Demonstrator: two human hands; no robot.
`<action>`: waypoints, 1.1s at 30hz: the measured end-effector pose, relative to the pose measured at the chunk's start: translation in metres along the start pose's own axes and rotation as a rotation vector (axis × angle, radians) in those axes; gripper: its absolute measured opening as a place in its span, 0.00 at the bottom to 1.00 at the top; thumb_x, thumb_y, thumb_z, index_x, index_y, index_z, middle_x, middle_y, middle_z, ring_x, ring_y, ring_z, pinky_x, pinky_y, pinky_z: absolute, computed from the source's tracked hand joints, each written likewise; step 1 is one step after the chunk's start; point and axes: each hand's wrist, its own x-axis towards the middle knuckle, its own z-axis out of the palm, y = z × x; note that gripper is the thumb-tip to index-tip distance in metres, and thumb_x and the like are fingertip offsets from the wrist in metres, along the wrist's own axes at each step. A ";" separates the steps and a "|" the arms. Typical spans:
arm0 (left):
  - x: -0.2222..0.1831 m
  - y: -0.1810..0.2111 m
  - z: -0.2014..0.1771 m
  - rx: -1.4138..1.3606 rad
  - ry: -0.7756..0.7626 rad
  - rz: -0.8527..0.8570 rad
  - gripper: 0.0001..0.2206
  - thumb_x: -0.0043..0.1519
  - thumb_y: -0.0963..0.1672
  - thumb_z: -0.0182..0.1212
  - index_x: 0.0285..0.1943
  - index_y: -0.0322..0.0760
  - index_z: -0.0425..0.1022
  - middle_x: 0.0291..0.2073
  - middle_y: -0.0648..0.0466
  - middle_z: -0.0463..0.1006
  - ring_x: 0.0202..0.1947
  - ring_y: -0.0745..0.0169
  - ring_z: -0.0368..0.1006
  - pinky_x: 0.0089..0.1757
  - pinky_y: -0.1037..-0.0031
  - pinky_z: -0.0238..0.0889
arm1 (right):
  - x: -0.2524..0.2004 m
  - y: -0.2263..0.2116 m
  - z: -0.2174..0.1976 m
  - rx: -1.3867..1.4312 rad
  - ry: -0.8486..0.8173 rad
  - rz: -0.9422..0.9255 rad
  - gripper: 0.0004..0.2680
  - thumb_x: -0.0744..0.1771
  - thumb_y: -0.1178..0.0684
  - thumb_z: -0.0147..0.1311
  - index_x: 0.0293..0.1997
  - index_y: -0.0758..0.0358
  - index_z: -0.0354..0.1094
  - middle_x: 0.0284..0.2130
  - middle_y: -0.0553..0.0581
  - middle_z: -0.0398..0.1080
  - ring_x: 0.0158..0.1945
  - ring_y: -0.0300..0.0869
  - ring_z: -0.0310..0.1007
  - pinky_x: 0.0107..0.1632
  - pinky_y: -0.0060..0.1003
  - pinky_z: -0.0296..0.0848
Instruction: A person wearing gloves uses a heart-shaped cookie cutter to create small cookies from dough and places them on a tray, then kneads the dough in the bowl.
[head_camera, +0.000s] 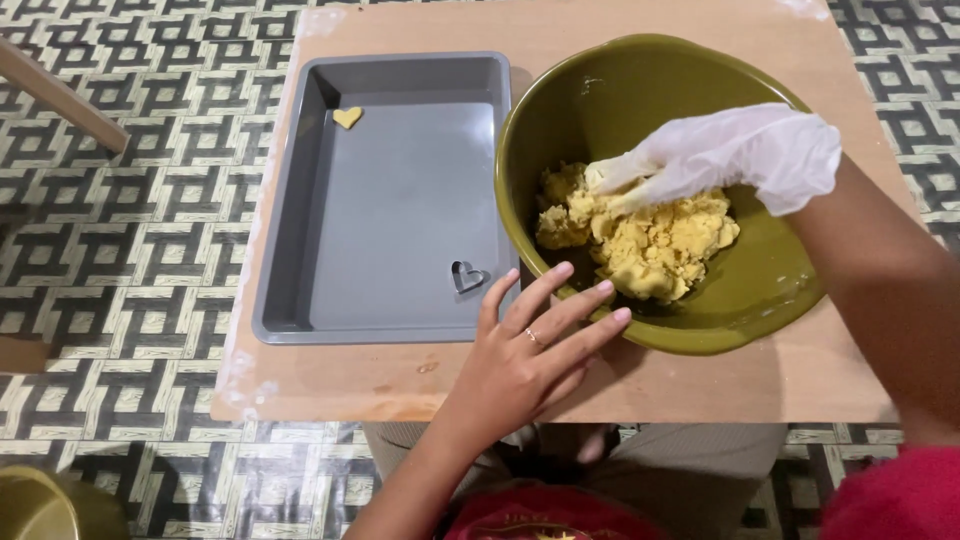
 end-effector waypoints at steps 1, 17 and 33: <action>-0.001 0.000 0.002 0.016 0.002 -0.007 0.20 0.73 0.46 0.60 0.74 0.54 0.63 0.72 0.59 0.67 0.74 0.48 0.60 0.67 0.47 0.50 | 0.001 0.007 0.006 -0.061 -0.026 -0.011 0.24 0.66 0.33 0.46 0.73 0.29 0.56 0.74 0.33 0.54 0.77 0.36 0.54 0.78 0.40 0.50; -0.003 0.000 0.012 -0.023 0.092 -0.014 0.20 0.72 0.45 0.61 0.73 0.54 0.66 0.71 0.59 0.68 0.74 0.47 0.62 0.65 0.51 0.57 | 0.012 -0.007 0.019 -0.100 -0.043 -0.089 0.23 0.65 0.33 0.49 0.70 0.35 0.62 0.72 0.34 0.59 0.75 0.35 0.57 0.76 0.39 0.51; -0.067 -0.053 -0.029 -0.217 0.216 -0.261 0.21 0.71 0.45 0.59 0.73 0.50 0.61 0.72 0.57 0.64 0.77 0.49 0.55 0.73 0.42 0.46 | -0.028 -0.078 -0.015 0.300 0.493 0.097 0.06 0.67 0.49 0.63 0.43 0.56 0.79 0.30 0.56 0.82 0.36 0.43 0.79 0.42 0.37 0.71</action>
